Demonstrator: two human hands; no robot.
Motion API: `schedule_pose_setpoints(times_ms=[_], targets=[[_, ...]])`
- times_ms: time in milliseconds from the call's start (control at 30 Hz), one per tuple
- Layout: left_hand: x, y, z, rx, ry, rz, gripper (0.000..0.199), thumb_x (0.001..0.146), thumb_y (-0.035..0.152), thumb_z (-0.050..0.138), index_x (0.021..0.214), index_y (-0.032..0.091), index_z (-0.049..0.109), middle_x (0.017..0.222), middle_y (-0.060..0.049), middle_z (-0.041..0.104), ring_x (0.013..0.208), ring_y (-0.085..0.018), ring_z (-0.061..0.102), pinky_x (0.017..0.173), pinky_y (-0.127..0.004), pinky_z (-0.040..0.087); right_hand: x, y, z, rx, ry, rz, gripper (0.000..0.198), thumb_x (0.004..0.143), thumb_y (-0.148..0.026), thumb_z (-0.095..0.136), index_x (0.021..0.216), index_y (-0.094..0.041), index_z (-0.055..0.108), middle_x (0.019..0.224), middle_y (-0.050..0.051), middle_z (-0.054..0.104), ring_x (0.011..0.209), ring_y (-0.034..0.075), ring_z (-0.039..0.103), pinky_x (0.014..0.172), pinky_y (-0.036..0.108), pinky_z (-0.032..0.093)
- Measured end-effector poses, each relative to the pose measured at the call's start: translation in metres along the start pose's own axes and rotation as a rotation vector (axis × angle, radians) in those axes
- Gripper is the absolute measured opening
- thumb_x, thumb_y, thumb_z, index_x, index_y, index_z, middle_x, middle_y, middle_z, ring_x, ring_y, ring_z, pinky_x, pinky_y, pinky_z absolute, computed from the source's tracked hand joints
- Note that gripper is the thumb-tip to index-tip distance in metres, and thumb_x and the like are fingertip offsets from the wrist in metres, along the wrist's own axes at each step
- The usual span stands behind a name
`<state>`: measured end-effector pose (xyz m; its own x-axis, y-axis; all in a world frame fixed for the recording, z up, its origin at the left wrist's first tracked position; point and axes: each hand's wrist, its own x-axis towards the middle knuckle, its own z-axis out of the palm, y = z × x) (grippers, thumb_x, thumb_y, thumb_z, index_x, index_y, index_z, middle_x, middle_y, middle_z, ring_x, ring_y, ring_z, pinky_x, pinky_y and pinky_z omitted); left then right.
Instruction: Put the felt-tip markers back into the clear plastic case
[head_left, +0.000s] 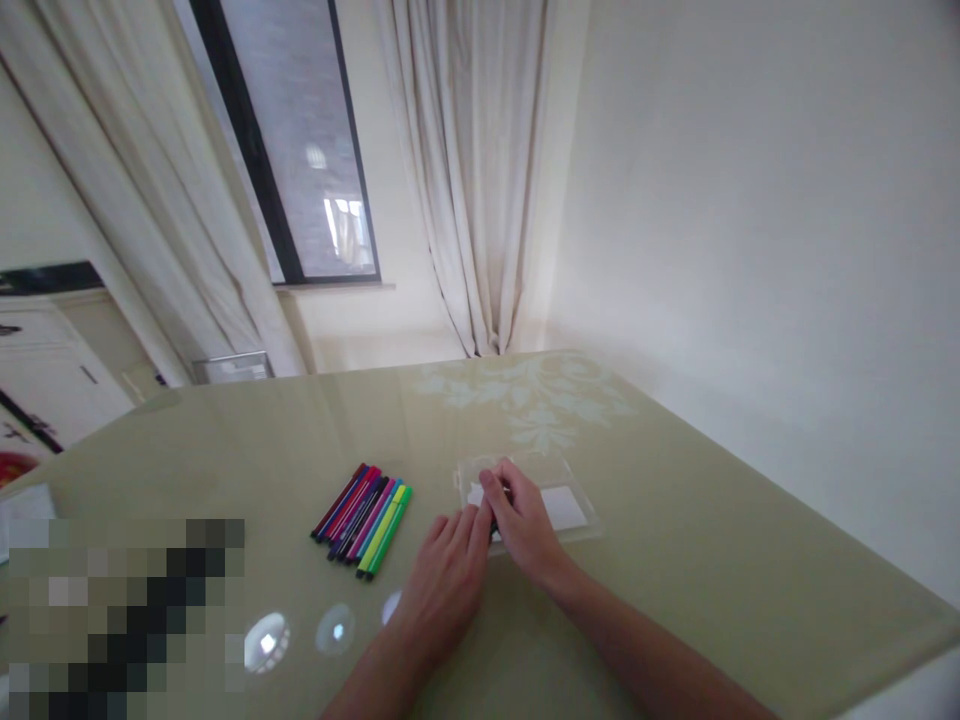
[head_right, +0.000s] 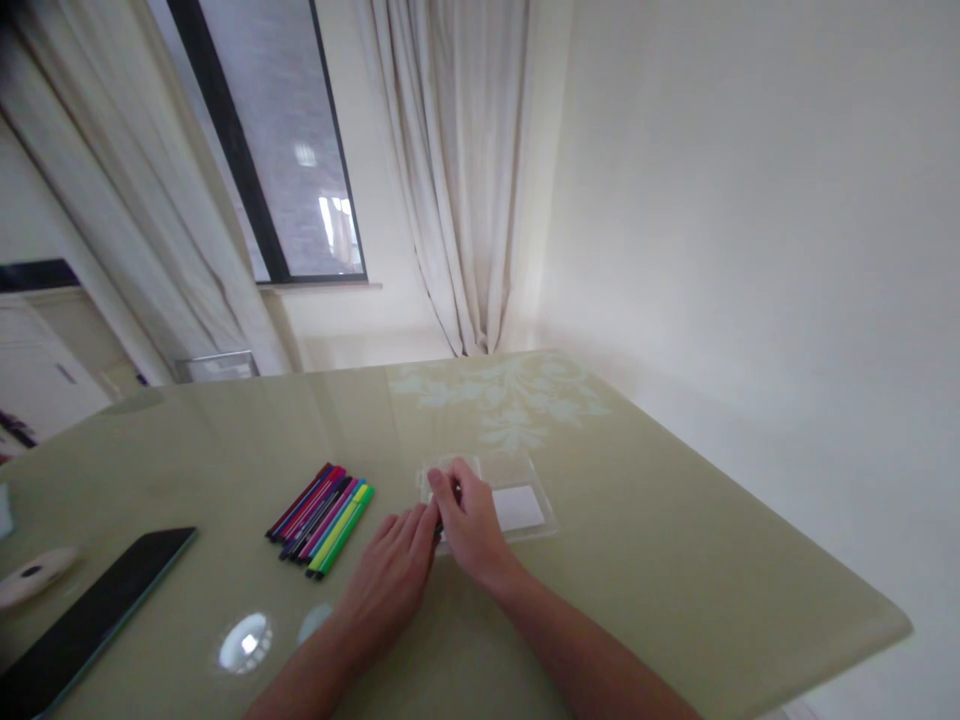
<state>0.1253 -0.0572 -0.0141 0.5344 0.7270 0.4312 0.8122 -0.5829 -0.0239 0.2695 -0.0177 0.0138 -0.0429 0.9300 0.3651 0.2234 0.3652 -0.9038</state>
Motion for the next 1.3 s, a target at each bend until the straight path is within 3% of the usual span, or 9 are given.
schedule_pose_setpoints(times_ms=[100, 167, 300, 400, 533, 667, 867, 1033, 1300], targets=[[0.0, -0.008, 0.006, 0.071, -0.008, -0.066, 0.07, 0.089, -0.003, 0.035, 0.157, 0.011, 0.026, 0.121, -0.015, 0.064, 0.105, -0.024, 0.065, 0.092, -0.039, 0.052, 0.004, 0.002, -0.006, -0.003, -0.032, 0.013, 0.044, 0.102, -0.058, 0.044, 0.078, -0.022, 0.052, 0.068, -0.003, 0.052, 0.064, 0.014, 0.051, 0.061, 0.025, 0.041], [-0.001, -0.016, 0.004, 0.133, -0.022, -0.199, 0.073, 0.087, -0.006, 0.036, 0.158, 0.008, 0.025, 0.117, -0.015, 0.064, 0.099, -0.024, 0.066, 0.086, -0.036, 0.054, 0.012, 0.008, -0.017, -0.109, -0.031, 0.0, 0.042, 0.104, -0.053, 0.041, 0.083, -0.021, 0.056, 0.073, -0.001, 0.057, 0.07, 0.016, 0.056, 0.067, 0.026, 0.044], [-0.003, -0.031, -0.002, 0.253, -0.114, -0.466, 0.067, 0.089, -0.007, 0.034, 0.155, 0.005, 0.035, 0.126, -0.021, 0.062, 0.102, -0.025, 0.068, 0.077, -0.032, 0.057, 0.026, 0.028, -0.038, -0.566, -0.041, -0.091, 0.016, 0.096, -0.035, 0.059, 0.093, -0.02, 0.064, 0.101, 0.007, 0.065, 0.098, 0.022, 0.06, 0.09, 0.034, 0.046], [-0.005, -0.037, -0.005, 0.291, -0.185, -0.541, 0.062, 0.092, -0.003, 0.033, 0.153, 0.009, 0.041, 0.141, -0.023, 0.055, 0.109, -0.026, 0.067, 0.075, -0.032, 0.057, 0.029, 0.042, -0.047, -0.808, -0.065, -0.07, 0.011, 0.091, -0.024, 0.064, 0.101, -0.02, 0.066, 0.109, 0.009, 0.065, 0.108, 0.025, 0.059, 0.098, 0.037, 0.044], [-0.005, -0.038, -0.005, 0.302, -0.21, -0.547, 0.053, 0.096, 0.005, 0.039, 0.148, 0.009, 0.05, 0.141, -0.022, 0.056, 0.115, -0.029, 0.064, 0.083, -0.037, 0.057, 0.031, 0.05, -0.051, -0.903, -0.131, -0.024, 0.016, 0.091, -0.023, 0.063, 0.107, -0.02, 0.067, 0.114, 0.01, 0.066, 0.111, 0.025, 0.06, 0.099, 0.036, 0.044], [-0.005, -0.038, -0.003, 0.315, -0.148, -0.538, 0.047, 0.099, 0.022, 0.046, 0.144, 0.012, 0.056, 0.138, -0.02, 0.06, 0.12, -0.033, 0.059, 0.095, -0.046, 0.052, 0.036, 0.052, -0.061, -0.949, -0.159, 0.013, 0.021, 0.092, -0.02, 0.057, 0.112, -0.019, 0.066, 0.115, 0.01, 0.069, 0.111, 0.024, 0.062, 0.097, 0.034, 0.042], [-0.009, -0.049, 0.008, 0.318, -0.085, -0.631, 0.065, 0.099, 0.049, 0.049, 0.15, 0.009, 0.05, 0.157, -0.023, 0.044, 0.142, -0.039, 0.041, 0.115, -0.054, 0.034, 0.048, 0.059, -0.092, -1.055, -0.131, 0.135, 0.031, 0.091, -0.013, 0.051, 0.118, -0.02, 0.063, 0.121, 0.009, 0.07, 0.113, 0.025, 0.063, 0.094, 0.035, 0.04], [-0.009, -0.067, 0.008, 0.296, -0.18, -0.748, 0.08, 0.094, 0.063, 0.049, 0.153, 0.008, 0.046, 0.161, -0.026, 0.038, 0.147, -0.042, 0.036, 0.119, -0.055, 0.026, 0.055, 0.069, -0.118, -1.105, -0.043, 0.268, 0.033, 0.092, -0.012, 0.048, 0.12, -0.02, 0.062, 0.124, 0.01, 0.07, 0.117, 0.026, 0.063, 0.094, 0.038, 0.04], [-0.021, -0.099, 0.006, 0.145, -0.228, -0.585, 0.073, 0.097, 0.063, 0.043, 0.155, 0.018, 0.044, 0.164, -0.017, 0.035, 0.151, -0.038, 0.032, 0.121, -0.054, 0.027, 0.054, 0.071, -0.142, -1.174, 0.079, 0.388, 0.041, 0.094, -0.01, 0.04, 0.13, -0.019, 0.058, 0.127, 0.014, 0.068, 0.117, 0.029, 0.064, 0.09, 0.039, 0.044]])
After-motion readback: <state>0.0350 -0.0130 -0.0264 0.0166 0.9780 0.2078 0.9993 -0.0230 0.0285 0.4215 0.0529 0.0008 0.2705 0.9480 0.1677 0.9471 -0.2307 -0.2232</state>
